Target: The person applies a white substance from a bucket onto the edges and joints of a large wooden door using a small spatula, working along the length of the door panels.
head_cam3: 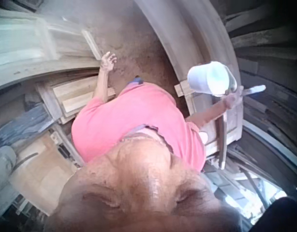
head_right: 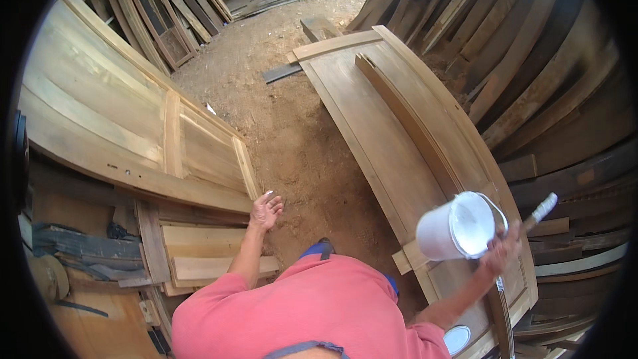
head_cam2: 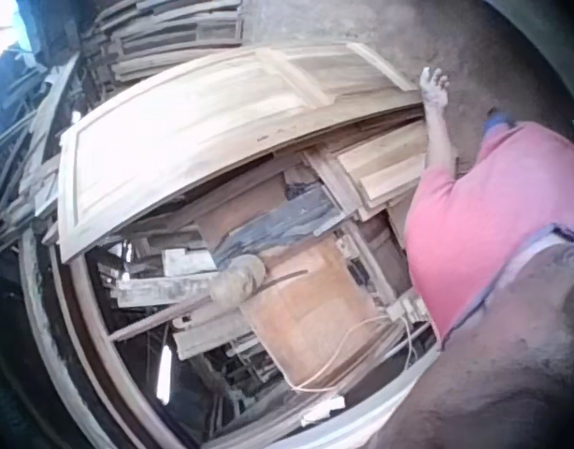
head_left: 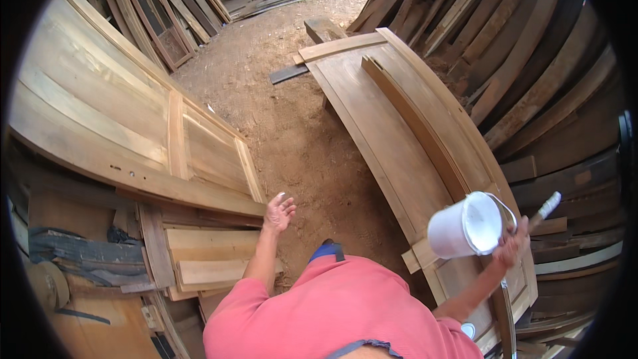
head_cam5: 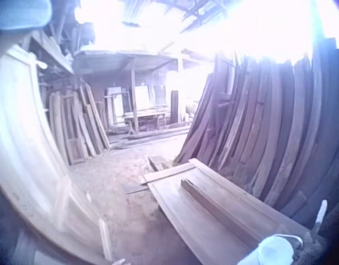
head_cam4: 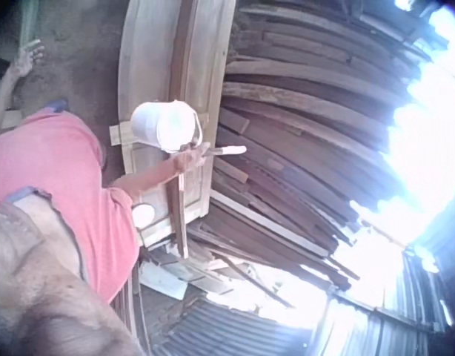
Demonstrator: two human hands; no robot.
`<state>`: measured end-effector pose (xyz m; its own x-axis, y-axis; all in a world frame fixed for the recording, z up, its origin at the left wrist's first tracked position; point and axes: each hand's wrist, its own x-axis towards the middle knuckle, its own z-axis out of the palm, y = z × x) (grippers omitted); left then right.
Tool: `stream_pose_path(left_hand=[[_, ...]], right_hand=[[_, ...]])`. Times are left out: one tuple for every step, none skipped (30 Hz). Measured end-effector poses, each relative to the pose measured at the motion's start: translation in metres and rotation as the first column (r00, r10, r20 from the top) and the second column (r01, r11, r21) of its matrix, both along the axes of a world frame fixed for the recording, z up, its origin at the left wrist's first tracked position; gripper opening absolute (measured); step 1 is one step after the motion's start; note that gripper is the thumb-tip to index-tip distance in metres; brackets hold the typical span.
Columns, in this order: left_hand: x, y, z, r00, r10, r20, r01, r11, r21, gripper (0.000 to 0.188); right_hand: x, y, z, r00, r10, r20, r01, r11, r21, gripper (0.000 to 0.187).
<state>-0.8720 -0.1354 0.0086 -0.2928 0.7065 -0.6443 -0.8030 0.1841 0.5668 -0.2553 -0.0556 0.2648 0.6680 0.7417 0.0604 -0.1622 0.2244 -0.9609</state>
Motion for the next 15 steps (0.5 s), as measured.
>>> stream_pose_path(left_hand=[[-0.025,-0.001,-0.003,0.999,0.034,-0.023,-0.034,0.999,-0.023,0.038],[-0.052,-0.006,-0.01,0.998,0.054,-0.016,-0.054,0.997,-0.054,0.038],[-0.065,-0.005,-0.012,0.999,0.045,-0.01,-0.045,0.998,-0.051,0.038],[-0.074,-0.003,-0.012,0.996,0.086,-0.038,-0.088,0.994,-0.062,0.039],[-0.081,0.001,-0.012,0.99,0.126,-0.068,-0.131,0.989,-0.071,0.039],[-0.086,0.006,-0.014,0.988,0.137,-0.072,-0.142,0.987,-0.079,0.041],[-0.088,0.012,-0.015,0.988,0.14,-0.07,-0.145,0.986,-0.081,0.041],[-0.086,0.02,-0.018,0.988,0.132,-0.078,-0.137,0.988,-0.065,0.042],[-0.083,0.03,-0.02,0.988,0.125,-0.085,-0.13,0.99,-0.048,0.043],[-0.088,0.036,-0.024,0.992,0.113,-0.05,-0.117,0.99,-0.081,0.049],[-0.088,0.046,-0.022,0.992,0.119,-0.052,-0.123,0.989,-0.086,0.049],[-0.087,0.057,-0.02,0.992,0.076,-0.103,-0.082,0.995,-0.053,0.048],[-0.089,0.069,-0.014,0.986,0.039,-0.162,-0.043,0.999,-0.024,0.047],[-0.096,0.084,-0.012,0.975,0.01,-0.224,-0.011,1.0,-0.002,0.051],[-0.104,0.099,-0.01,0.972,0.016,-0.232,-0.017,1.0,-0.004,0.051]], right_hand=[[-0.022,0.023,-0.007,1.0,0.021,-0.013,-0.021,1.0,0.016,0.031],[-0.049,0.043,-0.011,0.998,0.047,-0.041,-0.048,0.999,-0.023,0.032],[-0.075,0.06,-0.011,0.996,0.057,-0.061,-0.062,0.996,-0.071,0.033],[-0.098,0.074,-0.013,0.986,0.132,-0.098,-0.136,0.99,-0.033,0.033],[-0.113,0.091,-0.024,0.985,0.148,-0.087,-0.154,0.986,-0.068,0.035],[-0.132,0.107,-0.034,0.99,0.126,-0.062,-0.131,0.986,-0.102,0.037],[-0.15,0.121,-0.043,0.976,0.184,-0.113,-0.195,0.976,-0.097,0.028],[-0.165,0.135,-0.051,0.965,0.227,-0.133,-0.239,0.967,-0.087,0.028],[-0.178,0.148,-0.056,0.951,0.271,-0.151,-0.284,0.956,-0.077,0.027],[-0.197,0.161,-0.06,0.946,0.28,-0.161,-0.295,0.952,-0.08,0.027],[-0.215,0.173,-0.064,0.934,0.323,-0.152,-0.337,0.938,-0.076,0.027],[-0.229,0.184,-0.067,0.92,0.366,-0.141,-0.378,0.923,-0.072,0.026],[-0.238,0.195,-0.072,0.916,0.374,-0.149,-0.387,0.919,-0.074,0.026],[-0.245,0.206,-0.076,0.911,0.39,-0.133,-0.403,0.91,-0.094,0.026],[-0.252,0.217,-0.079,0.907,0.405,-0.117,-0.417,0.902,-0.113,0.026]])
